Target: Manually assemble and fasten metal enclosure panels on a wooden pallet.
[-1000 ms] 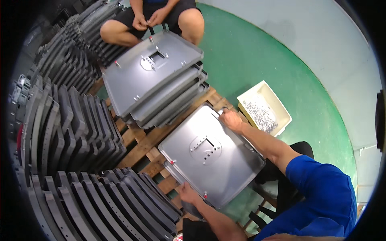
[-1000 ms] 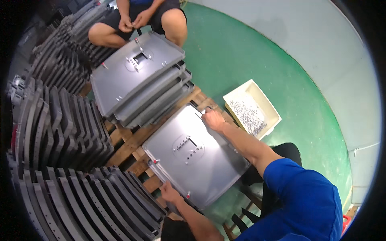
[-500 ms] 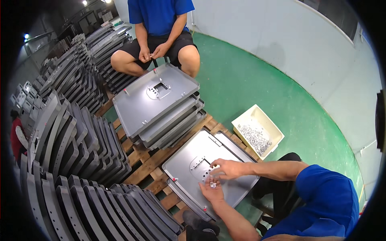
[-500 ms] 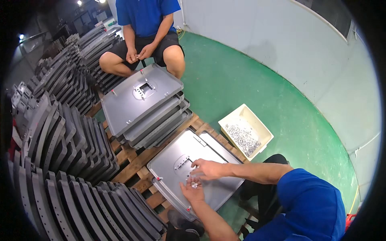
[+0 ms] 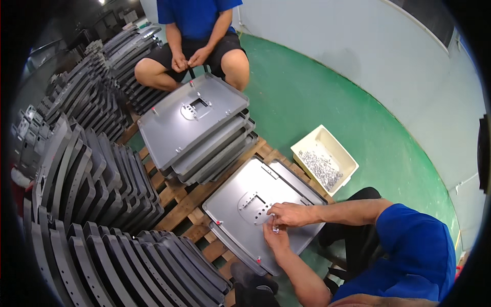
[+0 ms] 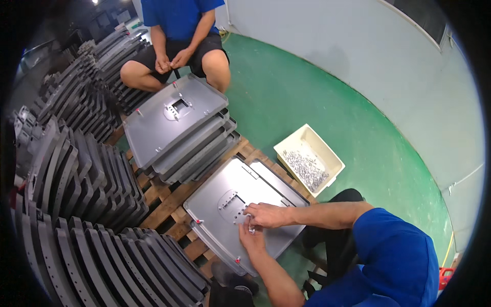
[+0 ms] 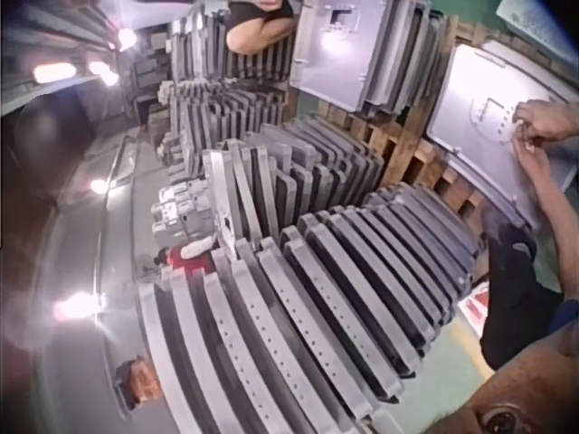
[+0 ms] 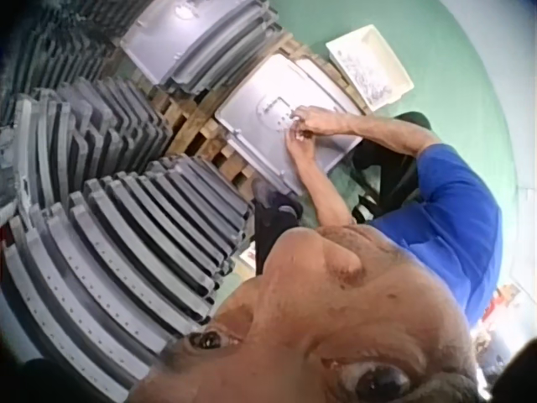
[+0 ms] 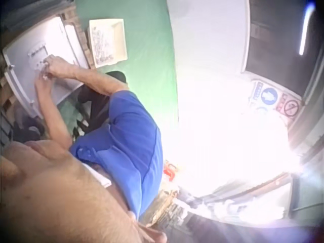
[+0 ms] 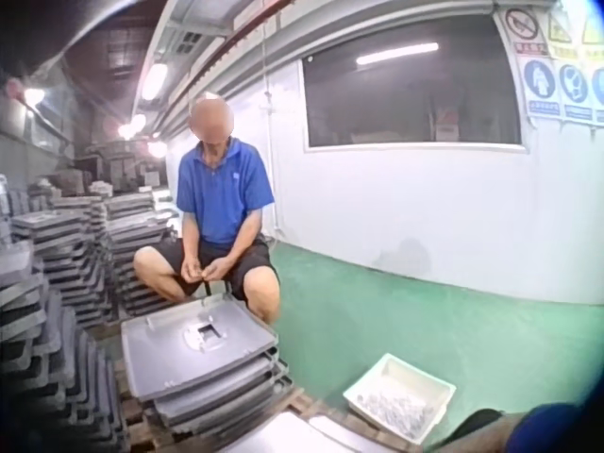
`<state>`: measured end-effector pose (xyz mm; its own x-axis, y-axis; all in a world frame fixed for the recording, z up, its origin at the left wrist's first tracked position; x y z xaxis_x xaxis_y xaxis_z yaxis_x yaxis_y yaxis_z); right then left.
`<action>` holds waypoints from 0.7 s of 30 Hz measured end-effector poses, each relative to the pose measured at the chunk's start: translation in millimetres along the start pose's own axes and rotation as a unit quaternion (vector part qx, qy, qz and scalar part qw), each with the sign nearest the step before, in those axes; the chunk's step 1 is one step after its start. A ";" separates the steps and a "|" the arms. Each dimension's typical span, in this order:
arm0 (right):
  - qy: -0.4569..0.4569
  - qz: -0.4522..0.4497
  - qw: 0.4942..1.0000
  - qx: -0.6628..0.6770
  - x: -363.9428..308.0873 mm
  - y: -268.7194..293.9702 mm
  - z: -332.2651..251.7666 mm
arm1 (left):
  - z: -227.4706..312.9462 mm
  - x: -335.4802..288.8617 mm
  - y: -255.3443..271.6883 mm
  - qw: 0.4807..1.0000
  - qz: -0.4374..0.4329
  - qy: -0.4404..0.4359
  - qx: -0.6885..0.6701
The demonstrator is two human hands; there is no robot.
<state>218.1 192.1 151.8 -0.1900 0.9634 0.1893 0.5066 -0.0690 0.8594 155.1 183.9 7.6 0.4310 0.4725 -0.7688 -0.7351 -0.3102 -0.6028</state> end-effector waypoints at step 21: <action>-0.216 0.127 0.935 0.252 3.7 11.4 27.8 | 3.3 -4.9 -10.0 0.994 -0.064 0.032 -0.082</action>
<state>246.6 202.2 149.2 0.2927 0.9547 0.0537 0.8413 -0.2838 0.4601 158.6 187.4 18.1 0.5517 0.4651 -0.6923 -0.5791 -0.3837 -0.7193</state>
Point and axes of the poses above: each hand's wrist, its own x-axis towards the middle knuckle, its own y-axis out of the back of the hand, z = x × y, the point moved 9 cm from there along x, towards the middle knuckle, and after that the axes turned 10 degrees about z, right-handed, at the moved point
